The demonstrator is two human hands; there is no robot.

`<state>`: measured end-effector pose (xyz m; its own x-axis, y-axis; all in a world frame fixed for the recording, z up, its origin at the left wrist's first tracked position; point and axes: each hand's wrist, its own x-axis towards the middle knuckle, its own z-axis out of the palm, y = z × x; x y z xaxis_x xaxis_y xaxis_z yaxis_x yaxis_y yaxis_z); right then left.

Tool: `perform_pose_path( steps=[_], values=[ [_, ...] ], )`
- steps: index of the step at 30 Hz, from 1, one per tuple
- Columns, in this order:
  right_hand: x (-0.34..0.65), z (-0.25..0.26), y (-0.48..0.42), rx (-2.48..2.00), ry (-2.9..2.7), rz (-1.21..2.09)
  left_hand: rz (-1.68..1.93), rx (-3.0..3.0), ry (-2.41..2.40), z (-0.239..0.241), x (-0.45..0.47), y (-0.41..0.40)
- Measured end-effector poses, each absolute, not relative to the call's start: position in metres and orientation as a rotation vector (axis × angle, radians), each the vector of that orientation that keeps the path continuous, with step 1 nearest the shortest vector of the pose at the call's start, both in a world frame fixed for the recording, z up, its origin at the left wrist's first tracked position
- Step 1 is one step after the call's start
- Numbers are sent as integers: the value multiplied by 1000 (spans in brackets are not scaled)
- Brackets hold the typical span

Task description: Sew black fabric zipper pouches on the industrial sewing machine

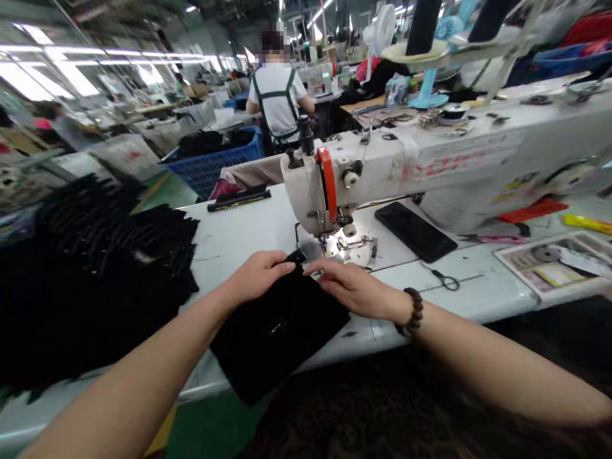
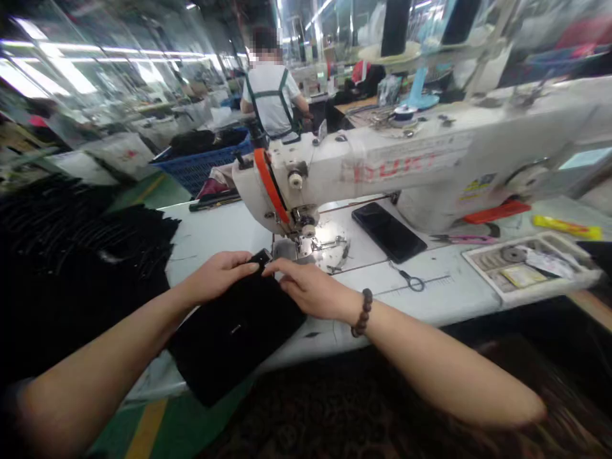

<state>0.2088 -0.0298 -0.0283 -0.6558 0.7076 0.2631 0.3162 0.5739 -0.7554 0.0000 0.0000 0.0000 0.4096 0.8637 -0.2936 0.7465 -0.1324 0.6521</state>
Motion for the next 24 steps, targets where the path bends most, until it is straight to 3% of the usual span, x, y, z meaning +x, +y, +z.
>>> perform_pose_path(
  steps=[4,11,24],
  values=[
    [222,-33,-18,-517,-2534,767,190,1901,1336,-3,-1,9],
    [225,-33,-3,-198,-2779,-215,136,1932,1298,-9,3,22],
    [217,-46,4,-202,-2880,-192,-81,2232,1453,-25,28,39]
  ],
)
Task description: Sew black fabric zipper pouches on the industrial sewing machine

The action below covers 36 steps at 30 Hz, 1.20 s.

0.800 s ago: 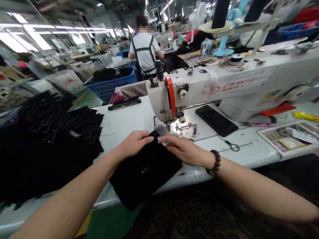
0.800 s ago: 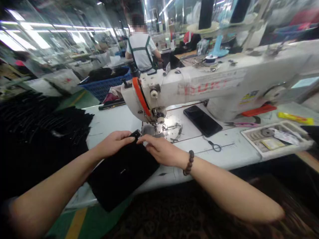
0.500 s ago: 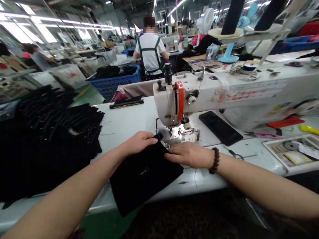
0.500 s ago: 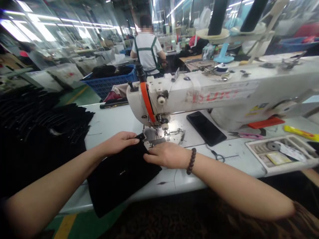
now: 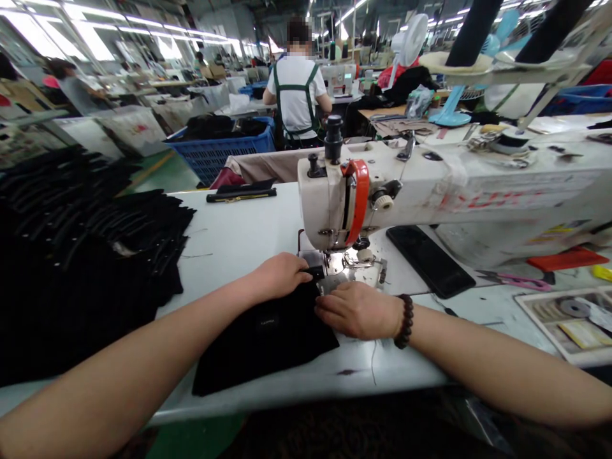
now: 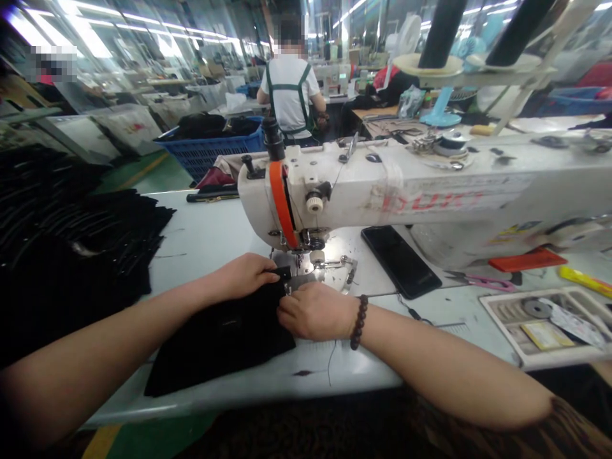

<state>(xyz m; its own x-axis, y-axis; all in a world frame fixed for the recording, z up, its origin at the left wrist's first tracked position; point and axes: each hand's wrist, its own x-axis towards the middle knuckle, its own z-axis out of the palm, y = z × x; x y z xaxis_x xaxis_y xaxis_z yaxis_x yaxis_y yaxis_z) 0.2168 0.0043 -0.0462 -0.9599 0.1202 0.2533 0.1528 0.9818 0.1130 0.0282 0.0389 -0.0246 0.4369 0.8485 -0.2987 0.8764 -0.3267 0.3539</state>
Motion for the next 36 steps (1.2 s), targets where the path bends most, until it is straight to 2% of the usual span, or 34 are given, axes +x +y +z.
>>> perform_pose_path(
  steps=[11,26,31,36],
  values=[
    [211,-55,9,-292,-2927,1,-54,2194,1621,-31,29,37],
    [207,-46,0,-378,-3023,33,27,2132,1664,-32,24,33],
    [197,-48,13,-478,-3039,-15,107,2158,1822,-35,13,33],
    [200,-52,32,-702,-2968,-138,219,2159,1827,-43,22,68]
  ],
)
